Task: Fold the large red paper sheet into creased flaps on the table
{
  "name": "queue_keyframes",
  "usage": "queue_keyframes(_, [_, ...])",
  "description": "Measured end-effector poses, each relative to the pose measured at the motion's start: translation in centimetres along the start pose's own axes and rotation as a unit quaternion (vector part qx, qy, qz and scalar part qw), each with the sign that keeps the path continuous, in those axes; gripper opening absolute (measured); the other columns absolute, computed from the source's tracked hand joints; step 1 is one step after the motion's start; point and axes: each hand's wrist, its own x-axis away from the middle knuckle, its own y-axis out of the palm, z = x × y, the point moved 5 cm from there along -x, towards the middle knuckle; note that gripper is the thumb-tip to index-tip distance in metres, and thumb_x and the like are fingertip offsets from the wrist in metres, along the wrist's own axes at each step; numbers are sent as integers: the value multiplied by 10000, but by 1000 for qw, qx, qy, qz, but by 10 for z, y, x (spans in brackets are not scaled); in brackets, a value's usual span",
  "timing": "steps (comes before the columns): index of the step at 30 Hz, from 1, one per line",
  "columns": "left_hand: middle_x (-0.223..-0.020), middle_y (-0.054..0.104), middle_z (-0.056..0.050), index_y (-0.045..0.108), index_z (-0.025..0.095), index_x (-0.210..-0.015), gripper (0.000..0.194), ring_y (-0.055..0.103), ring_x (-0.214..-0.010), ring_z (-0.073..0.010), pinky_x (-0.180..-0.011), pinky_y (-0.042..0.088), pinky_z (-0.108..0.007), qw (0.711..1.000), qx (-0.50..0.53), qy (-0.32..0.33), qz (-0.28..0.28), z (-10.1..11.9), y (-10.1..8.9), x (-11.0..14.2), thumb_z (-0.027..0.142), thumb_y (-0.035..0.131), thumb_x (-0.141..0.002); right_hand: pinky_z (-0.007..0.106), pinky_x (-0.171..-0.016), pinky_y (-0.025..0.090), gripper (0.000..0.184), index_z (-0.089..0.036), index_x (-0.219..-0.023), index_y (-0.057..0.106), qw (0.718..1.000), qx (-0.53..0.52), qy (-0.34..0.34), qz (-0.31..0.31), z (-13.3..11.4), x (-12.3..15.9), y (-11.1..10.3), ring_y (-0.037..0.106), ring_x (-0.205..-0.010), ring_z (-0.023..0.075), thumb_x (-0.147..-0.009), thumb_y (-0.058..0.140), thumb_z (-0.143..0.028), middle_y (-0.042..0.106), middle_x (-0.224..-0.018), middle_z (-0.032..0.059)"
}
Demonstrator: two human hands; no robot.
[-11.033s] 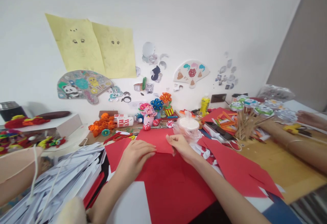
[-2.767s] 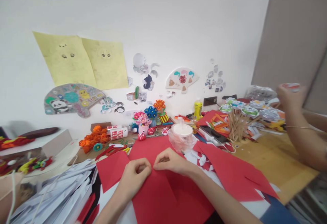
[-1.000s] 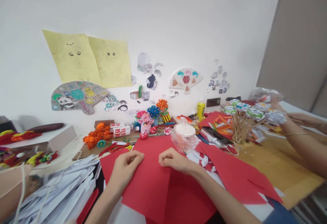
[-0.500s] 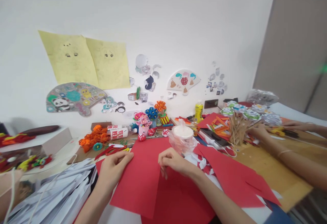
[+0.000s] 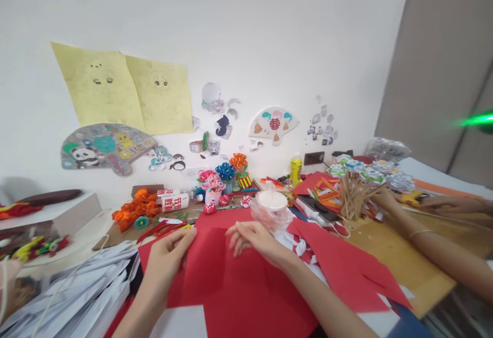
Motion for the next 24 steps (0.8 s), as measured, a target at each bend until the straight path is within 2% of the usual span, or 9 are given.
queue_keyframes(2, [-424,455,54,667,116,-836,508,356,-392,-76,-387,226,-182,999,18,-7,-30,-3,6,0,554,660,-578,273,-567,446,510,-106,-865,600,1000,10,3,8,2,0,-1,594,-540,131,-773,501,-597,619,-683,49])
queue_keyframes(7, [-397,485,53,630,132,-831,429,393,-365,-76,-372,258,-174,996,55,-12,-66,2,11,4,506,652,-622,257,-639,423,473,-166,-941,594,994,27,25,103,5,4,-9,572,-701,147,-689,632,-565,594,-735,5])
queue_keyframes(11, [-383,520,38,589,147,-790,377,456,-365,-98,-372,282,-179,995,21,-20,-97,1,16,6,487,640,-635,256,-646,395,420,-158,-865,638,997,-4,28,72,0,7,-5,554,-746,163,-714,618,-549,615,-769,21])
queue_keyframes(15, [-421,539,35,560,157,-697,361,499,-396,-108,-404,312,-188,973,-60,-9,-224,-4,32,10,509,622,-646,241,-650,364,342,-139,-775,676,996,50,-2,71,-7,8,-8,537,-720,144,-686,681,-470,635,-761,27])
queue_keyframes(17, [-424,531,35,543,156,-627,363,486,-405,-99,-435,319,-193,959,-107,15,-263,-4,37,13,513,591,-674,240,-645,358,342,-131,-739,684,996,74,-2,50,-7,8,-7,531,-699,140,-680,684,-468,639,-732,30])
queue_keyframes(20, [-414,501,44,518,161,-565,373,470,-407,-99,-471,327,-205,955,-160,48,-246,-2,38,14,507,552,-700,237,-618,350,375,-129,-760,692,996,82,9,24,-4,7,-4,518,-663,133,-680,672,-495,633,-706,29])
queue_keyframes(22, [-404,486,46,516,167,-556,372,472,-410,-109,-480,324,-213,957,-188,60,-211,-1,34,13,506,530,-709,236,-629,352,398,-131,-808,699,996,88,2,25,-3,6,-4,520,-695,137,-699,648,-511,637,-749,38])
queue_keyframes(24, [-395,477,41,511,172,-541,385,478,-423,-119,-489,321,-218,960,-213,74,-164,0,28,10,505,488,-732,229,-598,338,421,-138,-866,698,995,97,11,34,-1,5,-6,499,-661,125,-687,658,-517,611,-703,24])
